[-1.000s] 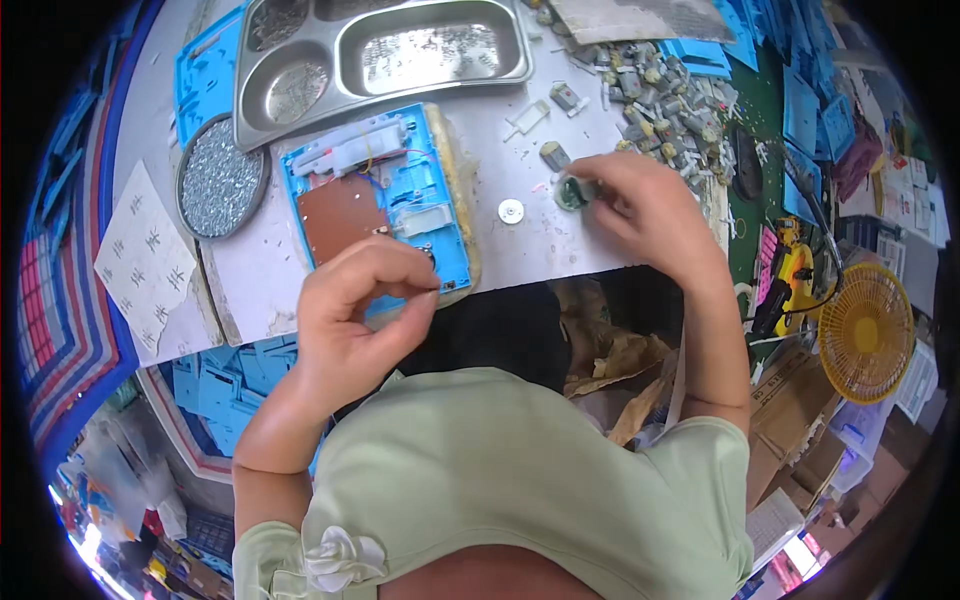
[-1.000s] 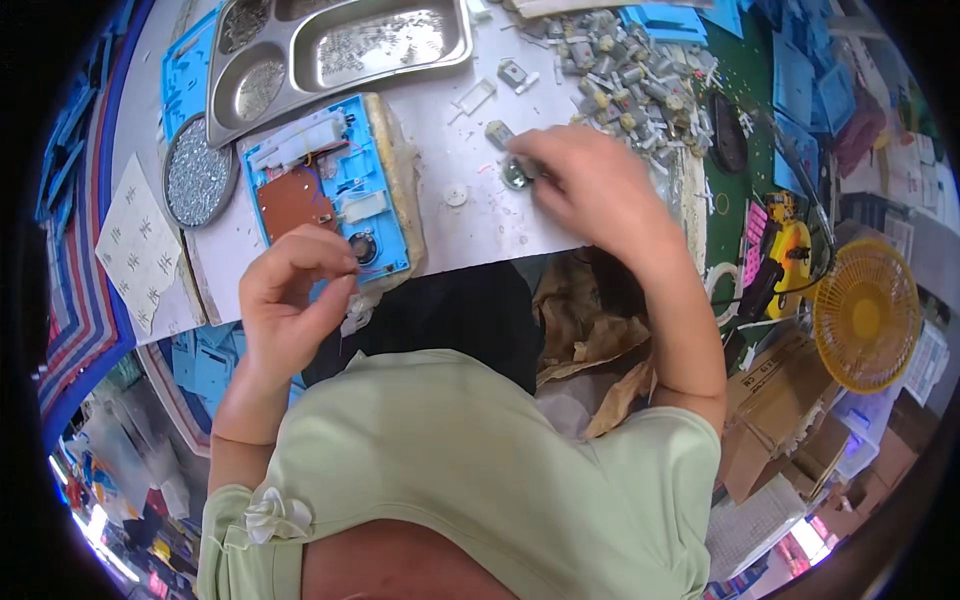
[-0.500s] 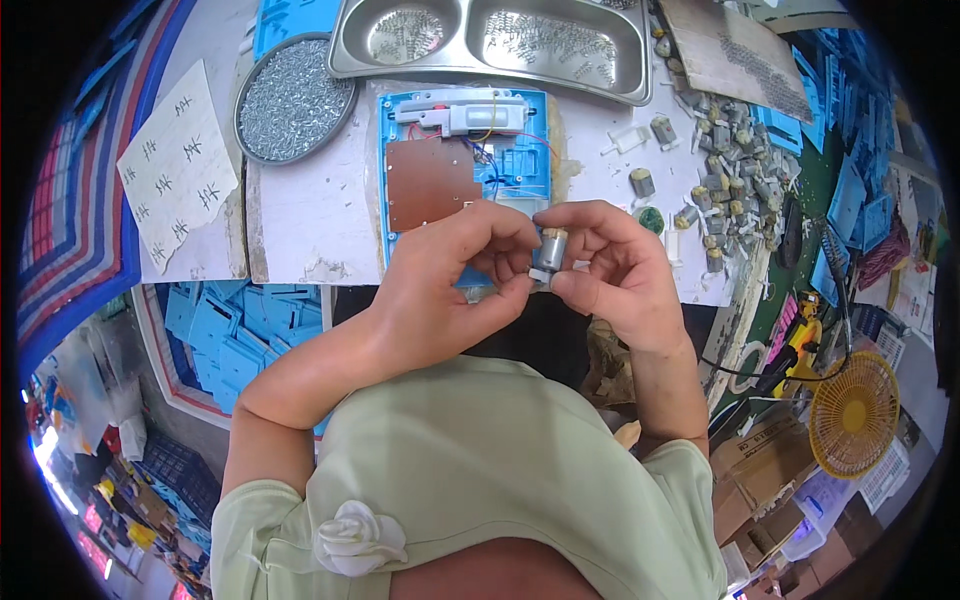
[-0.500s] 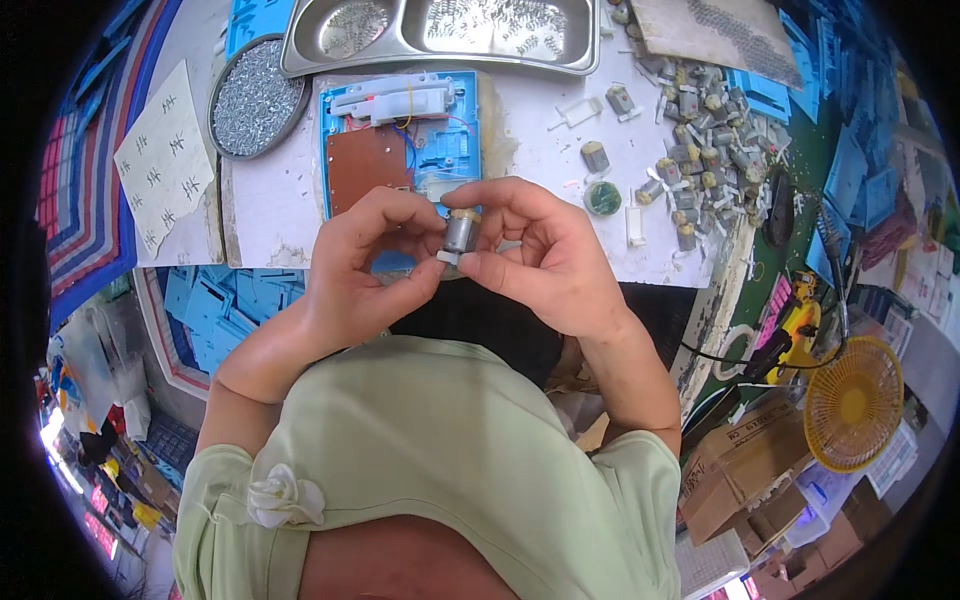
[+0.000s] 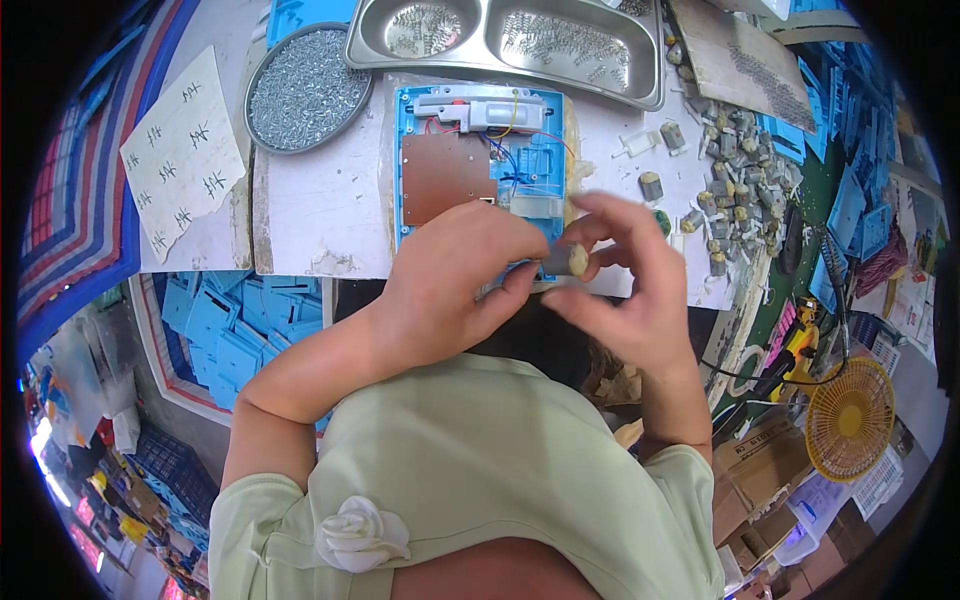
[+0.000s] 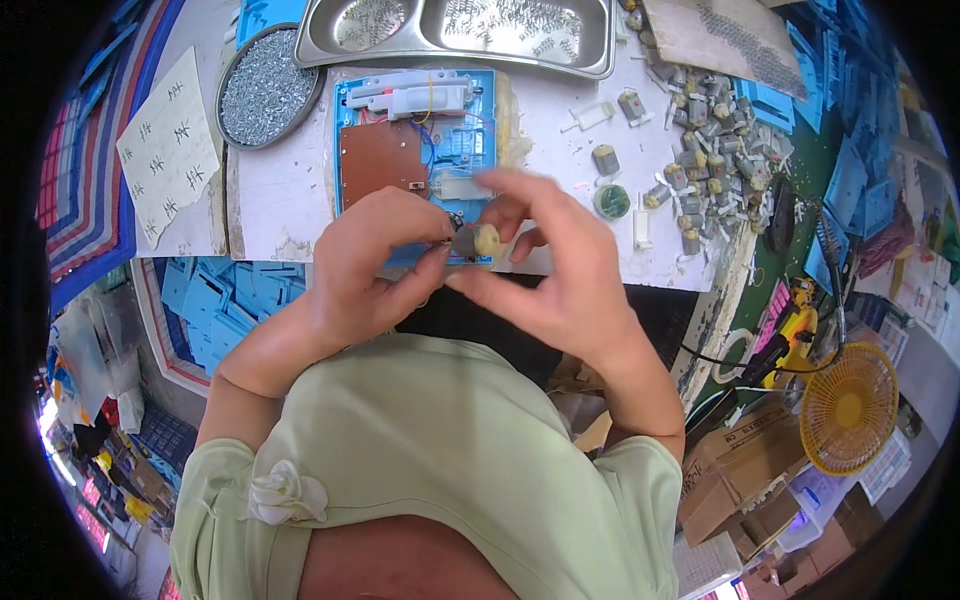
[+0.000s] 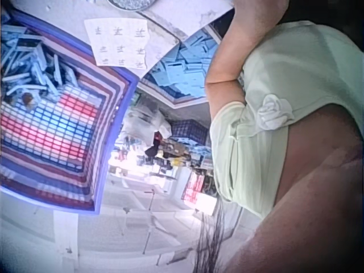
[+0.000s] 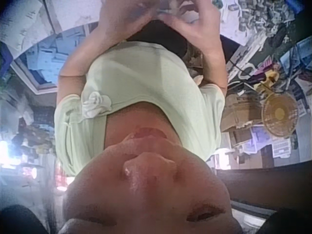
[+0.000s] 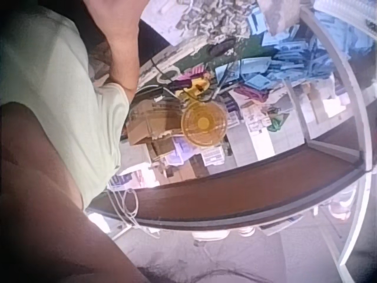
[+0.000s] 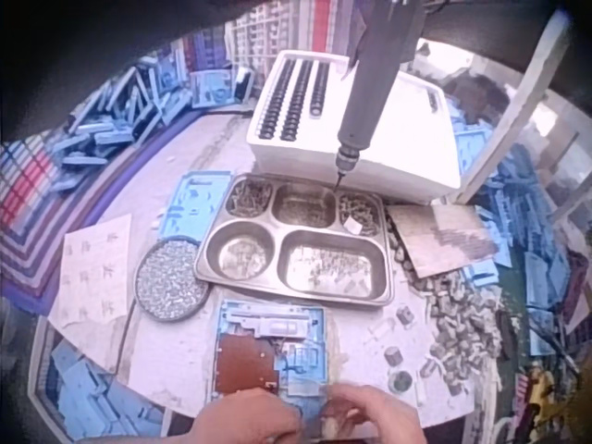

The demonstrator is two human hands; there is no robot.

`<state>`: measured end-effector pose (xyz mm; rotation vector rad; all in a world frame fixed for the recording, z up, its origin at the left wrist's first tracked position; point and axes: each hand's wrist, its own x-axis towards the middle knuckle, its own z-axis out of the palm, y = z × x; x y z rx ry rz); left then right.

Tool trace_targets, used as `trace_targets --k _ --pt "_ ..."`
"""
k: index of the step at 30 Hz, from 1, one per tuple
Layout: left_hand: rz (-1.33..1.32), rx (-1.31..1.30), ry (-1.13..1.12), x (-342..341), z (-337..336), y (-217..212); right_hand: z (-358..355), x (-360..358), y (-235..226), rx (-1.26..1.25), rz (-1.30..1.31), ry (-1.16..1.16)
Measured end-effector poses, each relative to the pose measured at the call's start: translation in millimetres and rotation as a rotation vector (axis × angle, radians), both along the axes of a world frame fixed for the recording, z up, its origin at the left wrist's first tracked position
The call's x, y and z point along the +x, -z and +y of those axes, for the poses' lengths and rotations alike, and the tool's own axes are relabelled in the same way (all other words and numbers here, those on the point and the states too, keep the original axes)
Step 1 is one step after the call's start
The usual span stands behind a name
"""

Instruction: Soldering internal components and using an electric screwdriver to assemble a blue plastic electronic device housing.

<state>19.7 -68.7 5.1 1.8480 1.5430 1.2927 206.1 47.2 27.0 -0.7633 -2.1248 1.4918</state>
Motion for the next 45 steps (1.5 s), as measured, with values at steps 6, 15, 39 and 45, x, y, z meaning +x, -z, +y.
trace_targets --k 6,15,39,45 --pt "-0.286 -0.022 -0.086 4.2 -4.1 -1.2 5.5 -1.8 -2.0 0.340 0.117 -0.114" --pt "-0.362 -0.110 0.007 -5.1 -8.9 -0.4 4.0 -7.3 10.0 0.526 0.287 -0.175" --pt "0.093 0.000 -0.354 -34.8 19.0 4.4 15.6 13.4 22.7 0.488 0.236 -0.007" --pt "0.415 0.016 -0.265 -35.6 44.7 8.2 38.1 34.3 23.9 -0.114 0.333 0.398"
